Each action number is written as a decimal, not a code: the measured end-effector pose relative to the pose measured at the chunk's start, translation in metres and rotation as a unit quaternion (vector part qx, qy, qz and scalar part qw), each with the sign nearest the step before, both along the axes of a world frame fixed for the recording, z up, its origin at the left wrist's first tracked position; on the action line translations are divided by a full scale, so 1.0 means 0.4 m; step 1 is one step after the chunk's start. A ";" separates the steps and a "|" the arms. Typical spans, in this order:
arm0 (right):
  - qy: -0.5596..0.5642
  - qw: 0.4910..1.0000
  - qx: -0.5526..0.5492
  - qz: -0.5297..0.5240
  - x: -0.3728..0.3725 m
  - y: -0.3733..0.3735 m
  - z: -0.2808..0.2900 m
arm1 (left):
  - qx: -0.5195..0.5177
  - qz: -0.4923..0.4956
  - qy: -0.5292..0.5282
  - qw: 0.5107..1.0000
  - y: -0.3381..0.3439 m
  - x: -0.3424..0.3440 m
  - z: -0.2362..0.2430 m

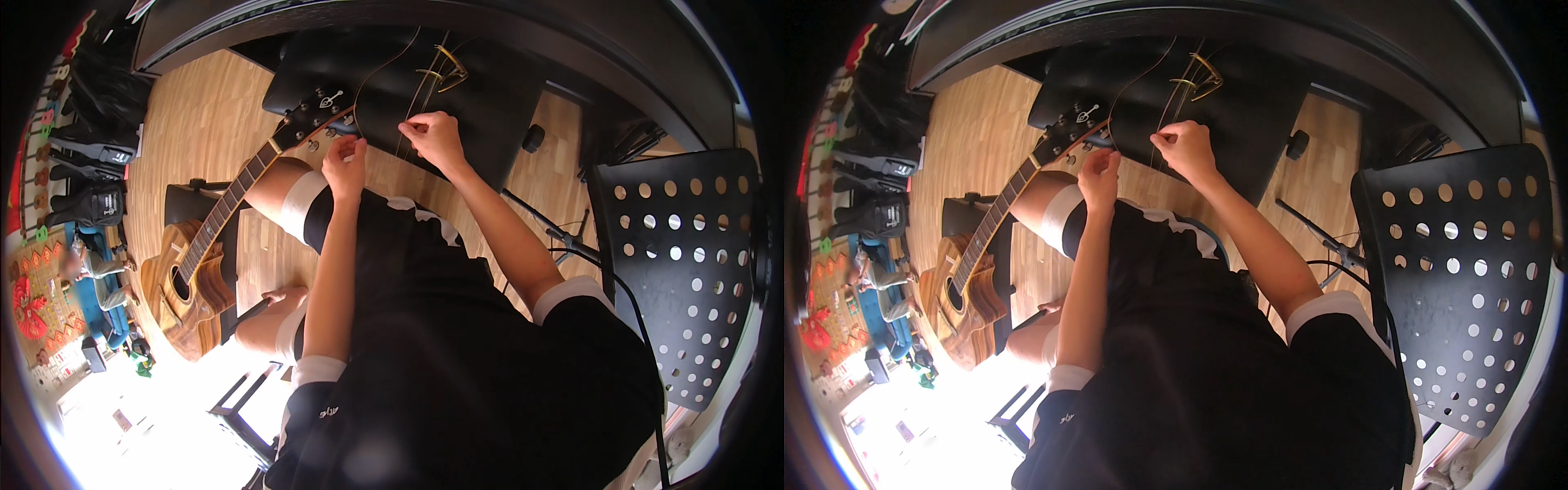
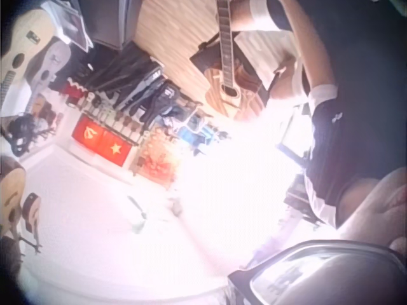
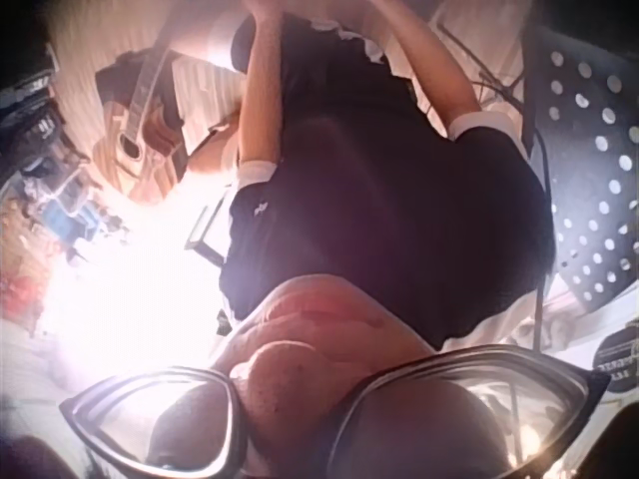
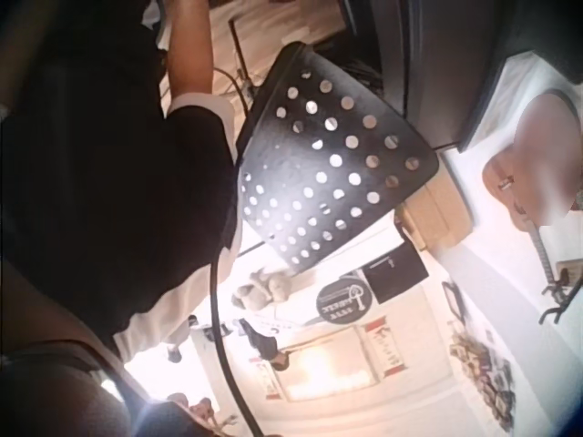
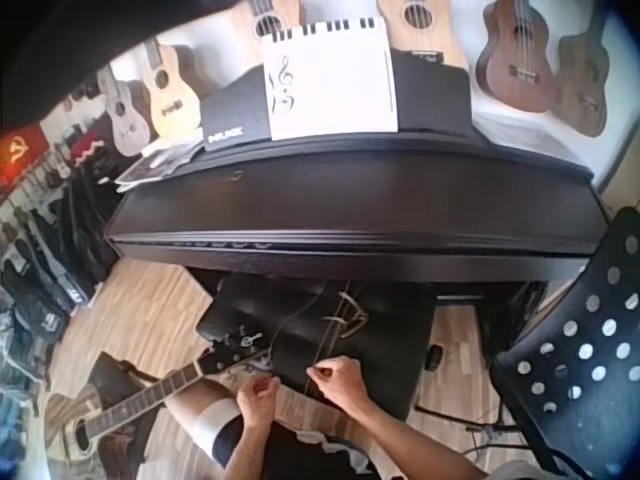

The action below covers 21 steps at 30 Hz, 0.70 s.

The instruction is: The person sits on the floor and strings an acoustic guitar. They thread a new string through the bridge, pull it taut, and wind it onto the tuning peg at the headstock. The person repeats this process for multiple strings, occasionally plucking them to check tension.

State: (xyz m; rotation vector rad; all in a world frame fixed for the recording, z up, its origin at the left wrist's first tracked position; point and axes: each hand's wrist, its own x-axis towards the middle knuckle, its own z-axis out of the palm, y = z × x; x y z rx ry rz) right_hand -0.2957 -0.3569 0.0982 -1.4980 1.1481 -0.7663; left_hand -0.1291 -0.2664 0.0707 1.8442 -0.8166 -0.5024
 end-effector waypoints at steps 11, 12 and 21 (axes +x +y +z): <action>0.035 0.999 -0.017 0.009 0.009 -0.002 -0.010 | -0.067 -0.030 0.088 0.993 -0.008 0.006 -0.018; 0.038 0.999 -0.016 0.008 0.009 -0.001 -0.010 | -0.069 -0.025 0.079 0.994 -0.005 0.005 -0.016; 0.050 0.998 -0.036 0.016 0.008 -0.006 -0.023 | -0.088 0.018 0.075 0.993 0.023 -0.007 0.025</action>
